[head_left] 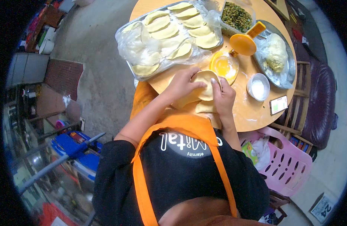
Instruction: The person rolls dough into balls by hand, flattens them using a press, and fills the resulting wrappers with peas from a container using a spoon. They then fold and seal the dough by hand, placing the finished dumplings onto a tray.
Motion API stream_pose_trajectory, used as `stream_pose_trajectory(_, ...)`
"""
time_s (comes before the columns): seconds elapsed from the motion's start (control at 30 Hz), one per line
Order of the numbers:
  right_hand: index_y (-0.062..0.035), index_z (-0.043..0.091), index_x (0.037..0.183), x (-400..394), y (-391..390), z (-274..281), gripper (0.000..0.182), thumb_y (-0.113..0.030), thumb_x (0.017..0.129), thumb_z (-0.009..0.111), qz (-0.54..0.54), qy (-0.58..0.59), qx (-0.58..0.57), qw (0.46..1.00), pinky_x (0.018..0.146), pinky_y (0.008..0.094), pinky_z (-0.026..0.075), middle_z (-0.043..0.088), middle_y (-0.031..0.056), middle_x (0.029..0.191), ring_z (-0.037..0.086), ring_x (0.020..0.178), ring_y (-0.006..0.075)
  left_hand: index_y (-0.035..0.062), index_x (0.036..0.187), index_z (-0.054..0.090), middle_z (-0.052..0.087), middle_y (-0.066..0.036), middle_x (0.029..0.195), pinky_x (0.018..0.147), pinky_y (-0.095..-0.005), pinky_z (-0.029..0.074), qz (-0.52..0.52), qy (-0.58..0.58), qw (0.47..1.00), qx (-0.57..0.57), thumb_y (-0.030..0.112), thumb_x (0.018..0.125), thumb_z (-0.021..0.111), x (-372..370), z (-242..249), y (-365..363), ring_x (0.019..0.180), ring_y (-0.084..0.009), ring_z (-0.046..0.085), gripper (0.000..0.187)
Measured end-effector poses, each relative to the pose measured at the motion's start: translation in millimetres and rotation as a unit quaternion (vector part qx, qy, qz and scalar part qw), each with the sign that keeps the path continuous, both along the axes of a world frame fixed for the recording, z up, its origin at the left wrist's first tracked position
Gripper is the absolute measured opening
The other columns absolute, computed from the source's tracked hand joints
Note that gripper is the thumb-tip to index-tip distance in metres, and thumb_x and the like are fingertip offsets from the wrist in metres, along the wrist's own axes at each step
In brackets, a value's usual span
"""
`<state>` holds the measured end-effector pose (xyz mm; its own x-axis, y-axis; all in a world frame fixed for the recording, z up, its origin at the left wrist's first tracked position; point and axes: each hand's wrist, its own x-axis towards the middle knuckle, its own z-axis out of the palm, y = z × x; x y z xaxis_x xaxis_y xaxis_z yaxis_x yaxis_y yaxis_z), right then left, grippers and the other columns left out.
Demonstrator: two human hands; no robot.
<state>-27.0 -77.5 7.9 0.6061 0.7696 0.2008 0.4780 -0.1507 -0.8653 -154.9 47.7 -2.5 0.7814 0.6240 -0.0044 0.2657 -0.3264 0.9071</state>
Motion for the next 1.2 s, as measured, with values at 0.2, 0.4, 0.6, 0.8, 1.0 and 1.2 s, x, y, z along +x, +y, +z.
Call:
stream_pose_trajectory(0.2,0.0015,0.066,0.099,-1.1,-0.3,-6.6,0.014,-0.007,0.087,0.068,0.007,0.035,0.001,0.999,0.068,0.0343,0.052,0.068,0.0179,0.082,0.068,0.074,0.0283,-0.0020,0.103,0.065,0.062,-0.014,0.075,0.064,-0.0342,0.047,-0.005,0.004,1.000,-0.011,0.022,0.082,0.074,-1.9,-10.6,0.4,0.068,-0.0185,0.060,0.033)
stream_pose_trajectory(0.4,0.0016,0.068,0.100,-0.6,0.7,-6.0,0.015,-0.007,0.088,0.067,0.021,0.026,0.023,0.999,0.070,0.0318,0.051,0.068,0.0166,0.084,0.067,0.075,0.0252,-0.0022,0.103,0.065,0.064,-0.015,0.076,0.065,-0.0341,0.048,-0.037,-0.020,0.999,-0.024,0.020,0.084,0.072,-1.0,-14.8,5.1,0.068,-0.0182,0.061,0.030)
stream_pose_trajectory(0.6,0.0015,0.067,0.098,5.2,-0.3,-13.0,0.012,-0.006,0.088,0.066,0.098,-0.066,0.011,0.993,0.071,0.0340,0.052,0.068,0.0178,0.087,0.068,0.077,0.0268,-0.0005,0.103,0.065,0.066,-0.016,0.078,0.064,-0.0359,0.048,-0.056,-0.006,0.993,0.100,0.018,0.081,0.073,-1.2,-17.1,1.3,0.066,-0.0231,0.061,0.029)
stream_pose_trajectory(0.8,0.0016,0.067,0.102,3.4,-0.2,-14.2,0.017,-0.003,0.086,0.066,0.079,-0.041,0.014,0.996,0.073,0.0350,0.053,0.068,0.0182,0.090,0.069,0.080,0.0273,0.0005,0.097,0.066,0.066,-0.018,0.080,0.064,-0.0359,0.048,-0.051,-0.020,0.993,0.108,0.015,0.081,0.071,0.1,-19.3,5.1,0.067,-0.0260,0.062,0.023)
stream_pose_trajectory(1.0,0.0008,0.067,0.104,1.3,1.0,-12.0,0.019,-0.001,0.085,0.063,0.066,-0.050,0.025,0.996,0.074,0.0370,0.053,0.068,0.0187,0.094,0.067,0.083,0.0320,0.0010,0.095,0.066,0.065,-0.017,0.079,0.065,-0.0366,0.049,-0.049,-0.030,0.998,-0.032,0.012,0.082,0.068,-1.9,-7.6,5.5,0.069,-0.0251,0.063,0.017)
stream_pose_trajectory(1.2,0.0007,0.067,0.103,5.8,-1.1,-12.7,0.023,0.003,0.082,0.060,0.059,-0.131,0.014,0.990,0.074,0.0404,0.053,0.067,0.0197,0.093,0.067,0.084,0.0352,0.0012,0.094,0.066,0.065,-0.017,0.078,0.065,-0.0365,0.049,-0.003,-0.047,0.998,0.033,0.012,0.083,0.068,2.3,-10.1,3.3,0.070,-0.0267,0.065,0.015)
